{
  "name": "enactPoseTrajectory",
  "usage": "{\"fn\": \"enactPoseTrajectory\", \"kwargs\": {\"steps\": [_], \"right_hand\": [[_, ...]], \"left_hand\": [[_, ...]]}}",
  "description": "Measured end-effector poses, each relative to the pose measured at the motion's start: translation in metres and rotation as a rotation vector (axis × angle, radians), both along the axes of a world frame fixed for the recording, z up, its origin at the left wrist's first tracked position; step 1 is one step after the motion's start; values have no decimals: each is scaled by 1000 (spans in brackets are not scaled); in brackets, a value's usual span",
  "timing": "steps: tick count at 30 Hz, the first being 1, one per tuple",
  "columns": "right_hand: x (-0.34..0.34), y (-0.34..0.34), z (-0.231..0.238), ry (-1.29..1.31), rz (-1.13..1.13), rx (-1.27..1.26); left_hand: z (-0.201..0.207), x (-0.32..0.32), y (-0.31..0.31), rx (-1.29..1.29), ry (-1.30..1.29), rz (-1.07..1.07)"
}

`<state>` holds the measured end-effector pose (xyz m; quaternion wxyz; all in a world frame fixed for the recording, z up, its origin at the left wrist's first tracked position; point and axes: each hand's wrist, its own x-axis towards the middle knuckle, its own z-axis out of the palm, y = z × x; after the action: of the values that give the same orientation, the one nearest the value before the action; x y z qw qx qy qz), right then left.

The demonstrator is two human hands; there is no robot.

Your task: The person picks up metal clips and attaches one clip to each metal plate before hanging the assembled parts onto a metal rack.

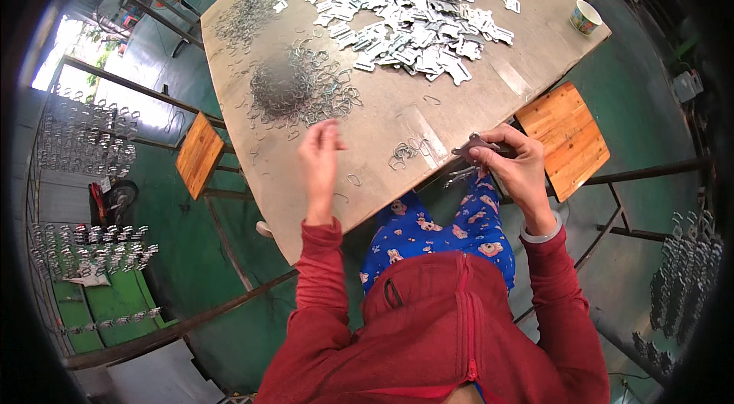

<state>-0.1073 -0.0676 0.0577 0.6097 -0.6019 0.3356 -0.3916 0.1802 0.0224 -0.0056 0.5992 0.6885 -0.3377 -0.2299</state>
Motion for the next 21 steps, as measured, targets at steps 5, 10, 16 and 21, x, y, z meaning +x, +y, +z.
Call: {"fn": "enactPoseTrajectory", "kwargs": {"steps": [5,10,16,21], "right_hand": [[-1,4,-7,60,-29,-36],[-2,8,-10,34,-35,-65],[1,11,-11,-3,-52,-12],[5,8,-13,94,-63,-72]], "left_hand": [[53,-106,-6,-162,438,-463],[61,-135,-21,-218,293,-543],[55,-137,-23,-146,433,-509],[48,-147,-26,-222,510,-458]]}}
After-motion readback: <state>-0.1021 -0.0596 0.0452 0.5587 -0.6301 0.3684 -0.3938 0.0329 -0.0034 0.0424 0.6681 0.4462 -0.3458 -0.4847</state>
